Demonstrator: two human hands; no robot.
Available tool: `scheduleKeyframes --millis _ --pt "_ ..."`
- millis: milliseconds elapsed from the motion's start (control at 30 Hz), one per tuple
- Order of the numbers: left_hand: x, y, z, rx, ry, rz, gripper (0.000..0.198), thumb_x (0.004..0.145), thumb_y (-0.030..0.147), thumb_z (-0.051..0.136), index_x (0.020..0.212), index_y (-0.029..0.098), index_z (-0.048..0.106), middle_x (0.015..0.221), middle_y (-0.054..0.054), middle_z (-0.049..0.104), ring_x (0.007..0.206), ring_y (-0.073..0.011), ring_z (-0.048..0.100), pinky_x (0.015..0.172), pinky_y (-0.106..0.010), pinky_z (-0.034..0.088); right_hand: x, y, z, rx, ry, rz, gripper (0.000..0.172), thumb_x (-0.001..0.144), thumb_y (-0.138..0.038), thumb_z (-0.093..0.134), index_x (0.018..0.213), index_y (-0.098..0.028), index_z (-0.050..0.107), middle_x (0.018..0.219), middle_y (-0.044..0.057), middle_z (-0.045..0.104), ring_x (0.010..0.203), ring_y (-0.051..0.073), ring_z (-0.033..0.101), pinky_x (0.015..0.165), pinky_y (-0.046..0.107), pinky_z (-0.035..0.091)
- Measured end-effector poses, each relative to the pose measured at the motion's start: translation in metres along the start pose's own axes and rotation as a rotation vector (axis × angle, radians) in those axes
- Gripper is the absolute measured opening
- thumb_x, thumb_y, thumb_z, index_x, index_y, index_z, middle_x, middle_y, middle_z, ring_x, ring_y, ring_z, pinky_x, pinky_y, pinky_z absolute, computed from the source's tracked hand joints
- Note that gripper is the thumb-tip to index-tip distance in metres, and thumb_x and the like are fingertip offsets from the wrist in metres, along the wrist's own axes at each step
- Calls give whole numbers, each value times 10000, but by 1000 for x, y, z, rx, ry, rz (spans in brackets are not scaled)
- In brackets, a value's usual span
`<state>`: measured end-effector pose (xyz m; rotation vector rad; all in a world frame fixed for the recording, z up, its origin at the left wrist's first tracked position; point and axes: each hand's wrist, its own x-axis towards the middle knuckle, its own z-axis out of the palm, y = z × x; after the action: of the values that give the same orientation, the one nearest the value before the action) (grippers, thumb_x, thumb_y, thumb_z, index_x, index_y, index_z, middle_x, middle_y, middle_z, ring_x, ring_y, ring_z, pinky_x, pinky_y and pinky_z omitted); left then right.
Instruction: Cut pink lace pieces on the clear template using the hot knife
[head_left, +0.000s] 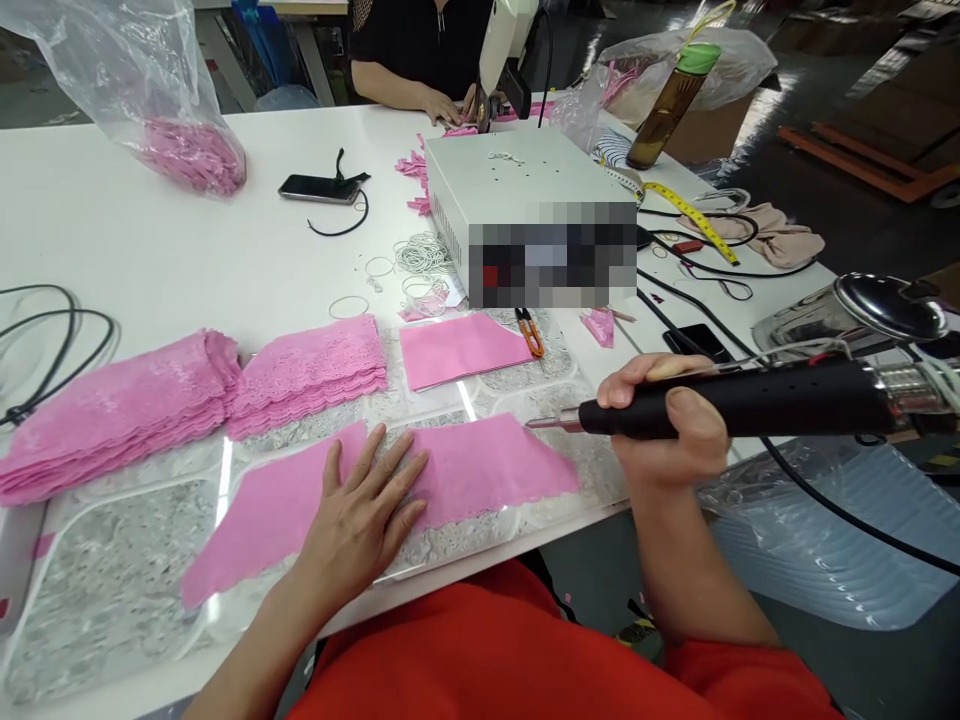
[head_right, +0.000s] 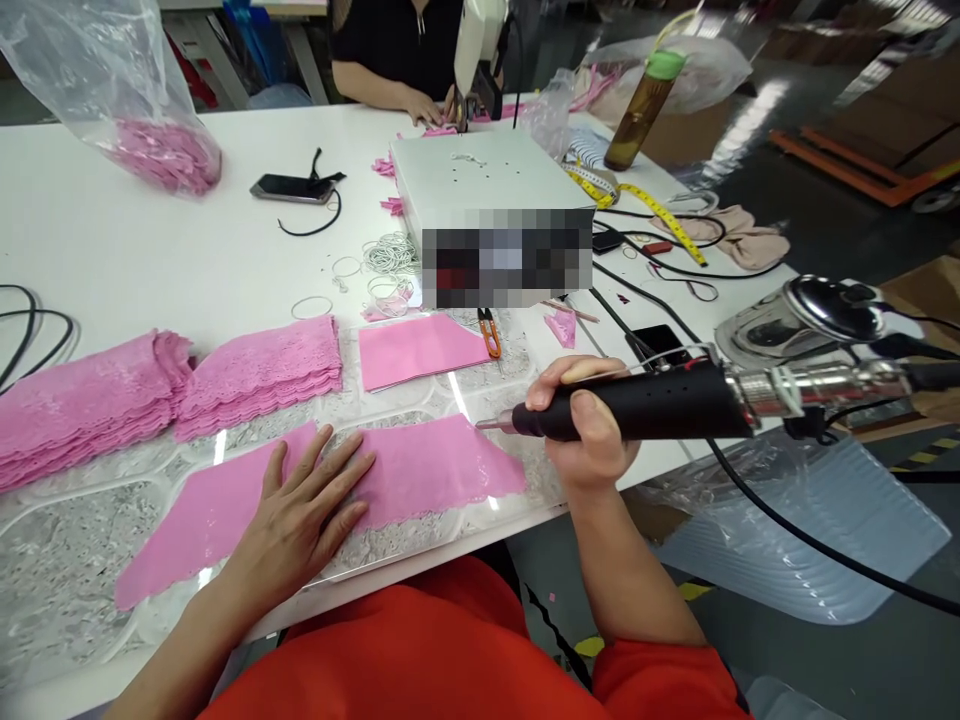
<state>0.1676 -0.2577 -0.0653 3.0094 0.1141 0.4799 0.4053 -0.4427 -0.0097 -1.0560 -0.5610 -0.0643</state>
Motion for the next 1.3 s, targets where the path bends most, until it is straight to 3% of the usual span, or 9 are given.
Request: scheduleKeyframes --millis 167,467,833,1033,1300 --pt "0 0 0 8 4 8 483 981 296 478 1459 233 435 1465 -95 497 1458 -320 286 1201 -590 77 -4 -1 -7 11 -6 24 141 697 -327 619 737 -196 582 701 -2 567 487 101 519 456 278 460" --pt "0 0 -1 1 3 9 510 984 292 471 1486 253 390 1471 -90 489 1462 -316 279 1198 -596 96 -3 2 0 -43 -13 28 160 687 -360 611 722 -213 559 683 -14 560 471 104 512 447 279 457" --pt "3 -1 -3 30 1 48 438 981 276 477 1411 189 480 1463 -98 500 1486 -302 220 1211 -558 59 -4 3 0 -3 -69 8 145 721 -334 650 735 -205 585 702 -9 598 491 105 537 462 281 480" --pt "2 -2 -2 28 2 48 464 977 278 482 1435 210 455 1465 -95 498 1476 -314 242 1204 -575 74 -4 2 3 -2 -107 10 146 742 -333 655 753 -205 586 707 -5 604 508 112 545 470 283 480" --pt "2 -3 -2 45 14 63 435 982 283 473 1406 187 484 1454 -107 510 1468 -326 263 1196 -580 91 0 -11 -14 13 -1 18 129 698 -318 629 728 -195 601 670 -6 580 486 109 531 453 279 463"
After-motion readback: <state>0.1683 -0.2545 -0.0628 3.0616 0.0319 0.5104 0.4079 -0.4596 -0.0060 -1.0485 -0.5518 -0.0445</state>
